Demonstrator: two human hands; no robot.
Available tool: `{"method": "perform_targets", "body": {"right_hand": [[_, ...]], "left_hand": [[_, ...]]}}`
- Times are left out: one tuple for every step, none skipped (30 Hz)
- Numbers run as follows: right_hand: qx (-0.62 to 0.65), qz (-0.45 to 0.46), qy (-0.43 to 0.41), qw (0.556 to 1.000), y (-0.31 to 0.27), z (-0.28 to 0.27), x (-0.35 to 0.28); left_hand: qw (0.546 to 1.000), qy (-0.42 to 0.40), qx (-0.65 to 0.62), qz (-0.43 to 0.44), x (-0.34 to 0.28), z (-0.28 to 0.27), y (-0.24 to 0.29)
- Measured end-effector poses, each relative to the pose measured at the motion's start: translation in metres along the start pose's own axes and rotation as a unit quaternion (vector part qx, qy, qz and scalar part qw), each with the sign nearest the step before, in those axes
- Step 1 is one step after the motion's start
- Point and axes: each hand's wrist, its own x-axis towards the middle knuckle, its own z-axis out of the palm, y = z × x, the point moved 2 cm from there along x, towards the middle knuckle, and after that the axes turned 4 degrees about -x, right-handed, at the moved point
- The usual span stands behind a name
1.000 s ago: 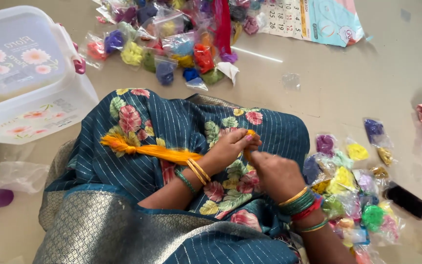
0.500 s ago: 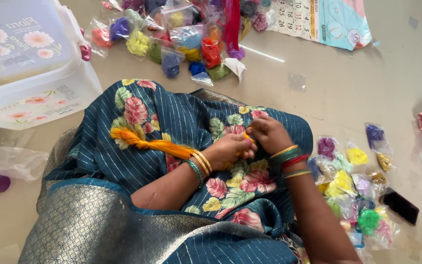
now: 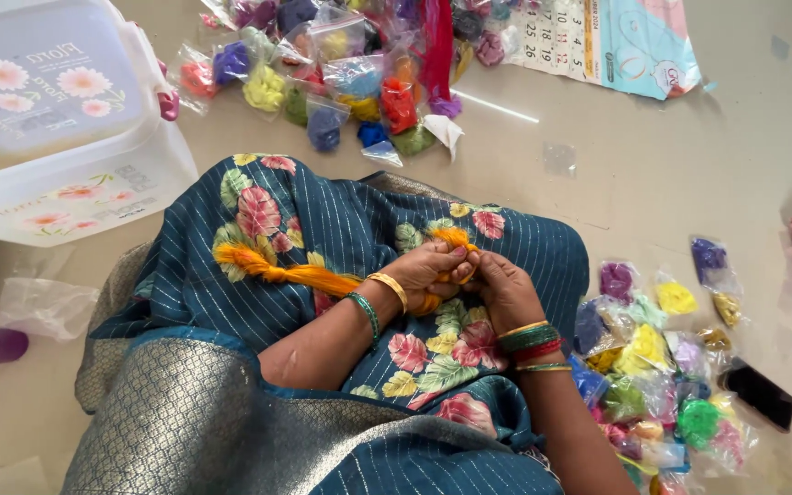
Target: The person organizes colored plastic-like strips by hand, placing some into small plastic bags and arranging others into a long bundle on their lap.
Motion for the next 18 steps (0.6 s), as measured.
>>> {"method": "perform_targets", "body": {"right_hand": [[0.001,0.001,-0.001,1.000,0.001,-0.003,0.001],[0.036,-0.002,-0.036,0.999,0.002,-0.005,0.002],[0.072,-0.004,-0.069,0.995,0.003,-0.007,0.002],[0.072,-0.003,-0.070,0.995,0.004,-0.008,0.003],[0.071,0.000,-0.069,0.995,0.005,-0.011,0.004],[0.069,0.003,-0.067,0.995,0.006,-0.014,0.004],[0.069,0.002,-0.066,0.995,0.007,-0.017,0.005],[0.064,-0.003,-0.072,0.995,0.009,-0.019,0.006],[0.059,-0.007,-0.080,0.995,0.010,-0.021,0.007],[0.059,-0.006,-0.080,0.995,0.012,-0.024,0.008],[0.064,-0.006,-0.081,0.995,0.015,-0.026,0.010],[0.069,-0.006,-0.081,0.994,0.017,-0.027,0.013],[0.069,-0.004,-0.082,0.994,0.017,-0.027,0.013],[0.069,0.000,-0.073,0.995,0.017,-0.027,0.014],[0.070,0.005,-0.063,0.996,0.016,-0.027,0.014],[0.069,0.006,-0.063,0.996,0.016,-0.028,0.015],[0.076,0.014,-0.064,0.995,0.017,-0.030,0.016],[0.084,0.022,-0.066,0.994,0.017,-0.031,0.016]], "left_hand": [[1.000,0.002,0.000,0.001,-0.001,0.001,0.001],[1.000,-0.004,0.003,-0.007,-0.002,0.002,0.001],[1.000,-0.009,0.005,-0.014,-0.004,0.003,0.001],[1.000,-0.008,0.005,-0.014,-0.005,0.002,0.001],[1.000,-0.008,0.006,-0.018,-0.004,0.002,0.001],[1.000,-0.008,0.007,-0.021,-0.003,0.003,0.000],[1.000,-0.008,0.007,-0.023,-0.003,0.003,0.000],[1.000,-0.008,0.000,-0.028,-0.002,0.003,-0.001],[0.999,-0.007,-0.007,-0.032,-0.003,0.003,-0.001],[0.999,-0.006,-0.008,-0.032,-0.002,0.003,-0.001],[0.999,0.003,-0.002,-0.037,-0.003,0.002,-0.001],[0.999,0.011,0.003,-0.042,-0.003,0.002,-0.001],[0.999,0.012,0.002,-0.041,-0.003,0.001,0.000],[0.999,0.015,0.018,-0.035,-0.003,0.000,0.000],[0.999,0.016,0.033,-0.031,-0.002,0.000,0.001],[0.999,0.017,0.032,-0.030,-0.003,0.001,0.000],[0.999,0.014,0.036,-0.027,-0.003,0.002,0.000],[0.999,0.011,0.040,-0.024,-0.002,0.003,-0.001]]}}
